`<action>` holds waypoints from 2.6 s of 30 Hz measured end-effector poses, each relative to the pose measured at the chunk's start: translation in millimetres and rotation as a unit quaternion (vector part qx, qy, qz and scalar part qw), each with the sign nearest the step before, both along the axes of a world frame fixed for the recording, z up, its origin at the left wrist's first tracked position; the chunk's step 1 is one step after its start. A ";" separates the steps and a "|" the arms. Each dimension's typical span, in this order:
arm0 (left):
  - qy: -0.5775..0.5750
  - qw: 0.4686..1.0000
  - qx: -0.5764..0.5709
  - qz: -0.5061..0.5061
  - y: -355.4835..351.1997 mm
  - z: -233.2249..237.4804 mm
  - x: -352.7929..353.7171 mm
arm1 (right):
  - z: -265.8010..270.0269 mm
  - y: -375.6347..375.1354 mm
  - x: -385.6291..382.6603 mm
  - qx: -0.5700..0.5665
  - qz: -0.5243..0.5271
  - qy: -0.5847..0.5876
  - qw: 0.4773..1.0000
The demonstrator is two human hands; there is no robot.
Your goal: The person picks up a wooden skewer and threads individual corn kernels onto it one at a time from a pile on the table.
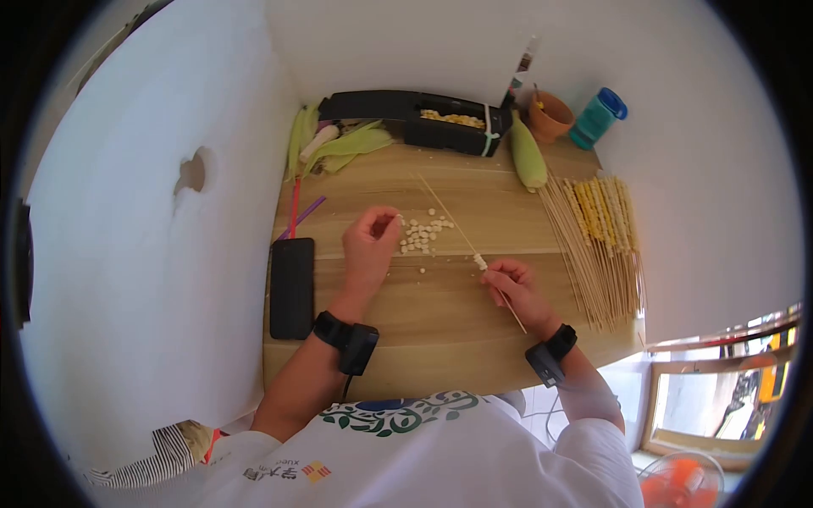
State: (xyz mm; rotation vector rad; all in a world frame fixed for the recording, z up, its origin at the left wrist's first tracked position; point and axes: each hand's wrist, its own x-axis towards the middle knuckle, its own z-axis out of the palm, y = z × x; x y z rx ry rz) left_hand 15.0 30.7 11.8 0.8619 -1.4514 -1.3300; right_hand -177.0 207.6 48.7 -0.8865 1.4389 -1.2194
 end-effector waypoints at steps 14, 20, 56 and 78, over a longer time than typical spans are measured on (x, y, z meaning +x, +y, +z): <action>-0.337 0.919 -0.204 0.019 17.3 20.5 15.6 | 4.3 -12.5 -12.6 0.063 0.050 -0.011 0.997; -0.464 0.827 -0.252 0.193 43.1 65.0 88.4 | -13.3 -7.1 -13.5 0.000 0.021 -0.059 0.998; -0.505 0.785 -0.192 0.303 51.3 35.1 89.3 | -9.8 -1.3 -17.1 0.022 0.041 0.011 0.999; -0.329 0.926 -0.112 0.150 72.7 28.8 71.8 | -8.2 -1.2 -17.9 0.021 0.055 0.019 0.998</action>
